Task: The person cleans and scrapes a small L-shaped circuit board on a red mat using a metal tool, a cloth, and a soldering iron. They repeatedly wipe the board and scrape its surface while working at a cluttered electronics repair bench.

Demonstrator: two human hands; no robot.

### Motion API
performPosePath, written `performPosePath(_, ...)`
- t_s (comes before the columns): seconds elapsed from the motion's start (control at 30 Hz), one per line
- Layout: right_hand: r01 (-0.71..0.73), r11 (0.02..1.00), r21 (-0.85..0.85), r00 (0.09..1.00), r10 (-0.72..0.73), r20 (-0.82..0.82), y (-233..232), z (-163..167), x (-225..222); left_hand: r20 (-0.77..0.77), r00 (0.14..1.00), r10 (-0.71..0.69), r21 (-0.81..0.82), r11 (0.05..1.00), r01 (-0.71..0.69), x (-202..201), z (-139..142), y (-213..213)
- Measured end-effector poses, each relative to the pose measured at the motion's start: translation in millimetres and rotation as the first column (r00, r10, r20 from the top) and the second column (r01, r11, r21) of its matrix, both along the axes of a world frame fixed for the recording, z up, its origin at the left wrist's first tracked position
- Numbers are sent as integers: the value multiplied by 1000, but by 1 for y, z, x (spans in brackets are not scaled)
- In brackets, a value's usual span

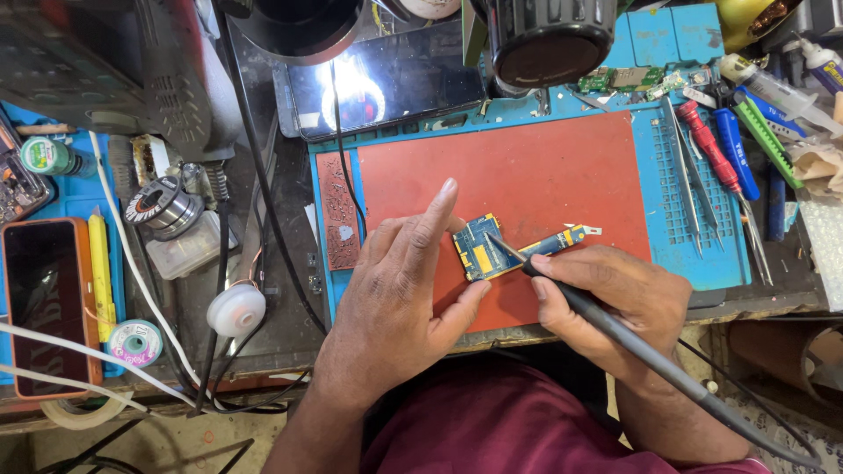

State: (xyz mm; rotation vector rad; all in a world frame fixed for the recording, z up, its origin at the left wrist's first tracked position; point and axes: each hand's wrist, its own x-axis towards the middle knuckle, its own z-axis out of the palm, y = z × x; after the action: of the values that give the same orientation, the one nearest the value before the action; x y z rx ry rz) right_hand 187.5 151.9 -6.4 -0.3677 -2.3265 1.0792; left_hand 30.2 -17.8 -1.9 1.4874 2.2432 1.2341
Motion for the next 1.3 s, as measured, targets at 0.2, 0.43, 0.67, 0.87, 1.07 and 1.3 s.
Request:
performPosePath(0.2, -9, 1000, 10, 1000, 9, -10, 1, -1, 1, -13, 1000, -1, 2, 1000, 1, 0, 0, 1)
performPosePath(0.43, 3, 1000, -2, 1000, -3, -5, 1, -2, 2, -6, 1000, 0, 0, 1000, 0, 0, 0, 0)
performPosePath(0.67, 7, 1000, -1, 999, -7, 32, 1, 1, 3, -12, 1000, -2, 1, 1000, 2, 0, 0, 0)
performPosePath(0.87, 21, 1000, 11, 999, -21, 32, -1, 2, 3, -16, 1000, -4, -2, 1000, 4, 0, -2, 0)
performPosePath(1.07, 2, 1000, -5, 999, -2, 37, -1, 4, 3, -17, 1000, -9, -7, 1000, 9, -1, -2, 0)
performPosePath(1.3, 1, 1000, -24, 999, 0, 41, -1, 5, 4, -17, 1000, -11, -2, 1000, 11, -1, -2, 0)
